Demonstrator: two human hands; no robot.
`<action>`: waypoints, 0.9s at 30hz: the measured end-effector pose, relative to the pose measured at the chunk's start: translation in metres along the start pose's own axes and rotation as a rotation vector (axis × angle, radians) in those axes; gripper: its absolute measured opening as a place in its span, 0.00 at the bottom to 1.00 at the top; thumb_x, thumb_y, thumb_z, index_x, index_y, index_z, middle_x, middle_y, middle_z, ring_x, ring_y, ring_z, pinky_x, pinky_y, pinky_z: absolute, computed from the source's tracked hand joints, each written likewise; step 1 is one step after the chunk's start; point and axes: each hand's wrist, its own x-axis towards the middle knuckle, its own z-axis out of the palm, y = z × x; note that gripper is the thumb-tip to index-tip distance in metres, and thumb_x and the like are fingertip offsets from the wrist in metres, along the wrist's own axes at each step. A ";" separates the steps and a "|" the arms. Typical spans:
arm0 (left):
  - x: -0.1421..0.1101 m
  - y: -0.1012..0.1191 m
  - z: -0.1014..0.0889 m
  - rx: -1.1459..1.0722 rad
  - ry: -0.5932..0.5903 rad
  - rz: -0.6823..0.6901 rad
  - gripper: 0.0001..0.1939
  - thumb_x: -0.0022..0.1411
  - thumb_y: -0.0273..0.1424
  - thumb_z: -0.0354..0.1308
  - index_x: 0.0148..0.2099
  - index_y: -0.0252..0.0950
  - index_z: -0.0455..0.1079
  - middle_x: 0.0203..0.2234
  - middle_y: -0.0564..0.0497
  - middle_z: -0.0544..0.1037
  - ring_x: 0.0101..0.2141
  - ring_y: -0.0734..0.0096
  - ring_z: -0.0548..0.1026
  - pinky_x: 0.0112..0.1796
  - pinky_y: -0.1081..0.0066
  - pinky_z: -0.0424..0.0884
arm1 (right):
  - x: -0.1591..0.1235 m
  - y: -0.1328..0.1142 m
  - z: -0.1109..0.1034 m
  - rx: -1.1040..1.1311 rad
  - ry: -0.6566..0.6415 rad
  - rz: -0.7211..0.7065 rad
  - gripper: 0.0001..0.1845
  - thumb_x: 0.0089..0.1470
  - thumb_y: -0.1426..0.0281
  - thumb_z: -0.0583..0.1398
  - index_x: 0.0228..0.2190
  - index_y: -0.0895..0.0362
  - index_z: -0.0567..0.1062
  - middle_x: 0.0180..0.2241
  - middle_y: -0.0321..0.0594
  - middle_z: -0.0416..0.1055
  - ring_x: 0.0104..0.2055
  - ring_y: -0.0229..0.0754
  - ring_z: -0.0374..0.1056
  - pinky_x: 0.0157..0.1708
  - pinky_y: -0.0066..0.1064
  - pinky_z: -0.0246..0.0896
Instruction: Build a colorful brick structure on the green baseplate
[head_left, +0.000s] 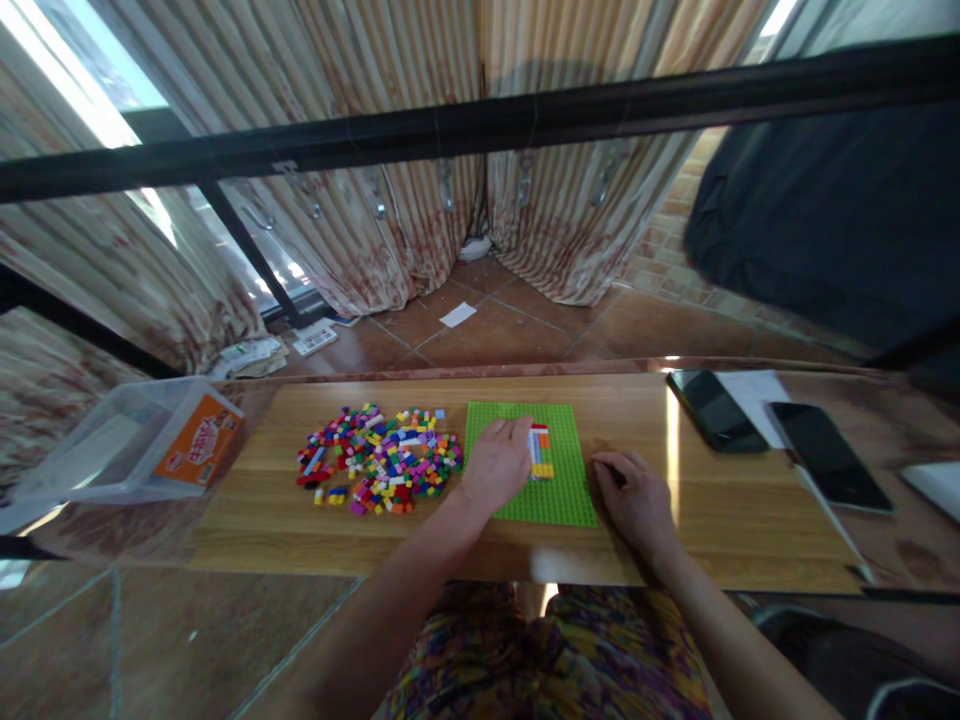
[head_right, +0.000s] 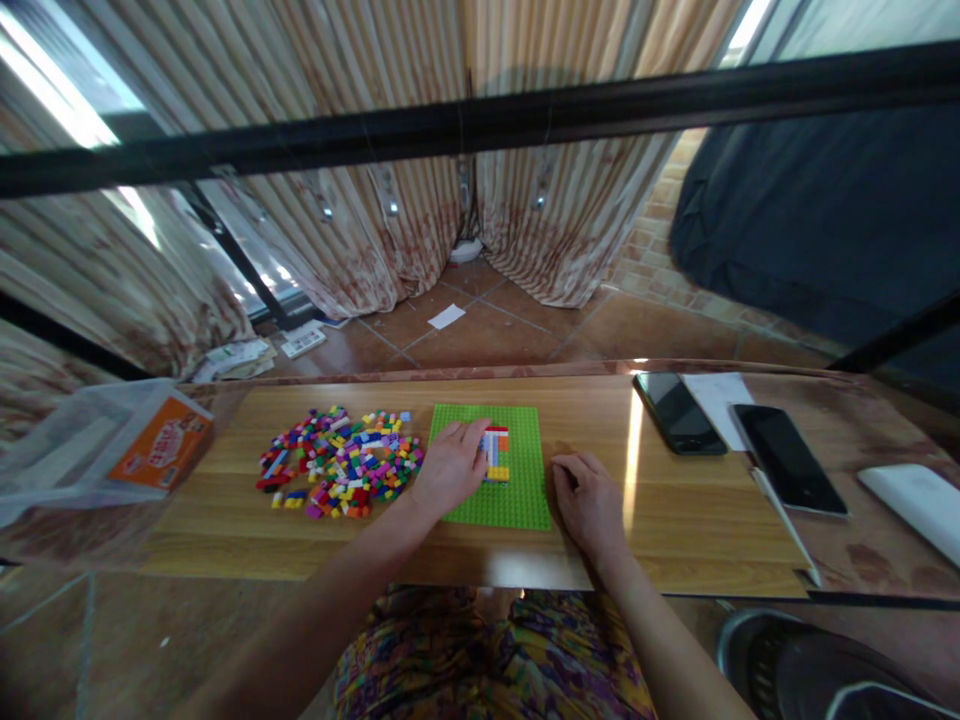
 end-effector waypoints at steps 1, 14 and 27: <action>0.002 0.001 -0.002 0.008 -0.009 0.003 0.22 0.58 0.24 0.52 0.56 0.34 0.60 0.40 0.44 0.75 0.43 0.59 0.72 0.47 0.58 0.69 | 0.000 0.000 0.000 0.003 0.000 0.000 0.13 0.59 0.64 0.53 0.34 0.55 0.77 0.36 0.43 0.74 0.37 0.44 0.70 0.38 0.36 0.65; 0.008 -0.001 -0.014 -0.017 -0.085 -0.022 0.15 0.58 0.22 0.52 0.47 0.37 0.63 0.36 0.46 0.75 0.41 0.62 0.72 0.46 0.62 0.70 | 0.000 -0.002 -0.001 0.016 0.003 -0.014 0.13 0.60 0.65 0.53 0.34 0.54 0.77 0.36 0.42 0.74 0.37 0.44 0.70 0.38 0.36 0.65; -0.001 -0.001 -0.010 0.007 -0.060 -0.039 0.10 0.62 0.25 0.50 0.47 0.37 0.64 0.35 0.49 0.75 0.42 0.63 0.71 0.47 0.63 0.68 | 0.000 0.000 0.001 0.007 0.012 -0.012 0.12 0.59 0.66 0.54 0.33 0.55 0.77 0.36 0.42 0.74 0.37 0.43 0.70 0.38 0.35 0.64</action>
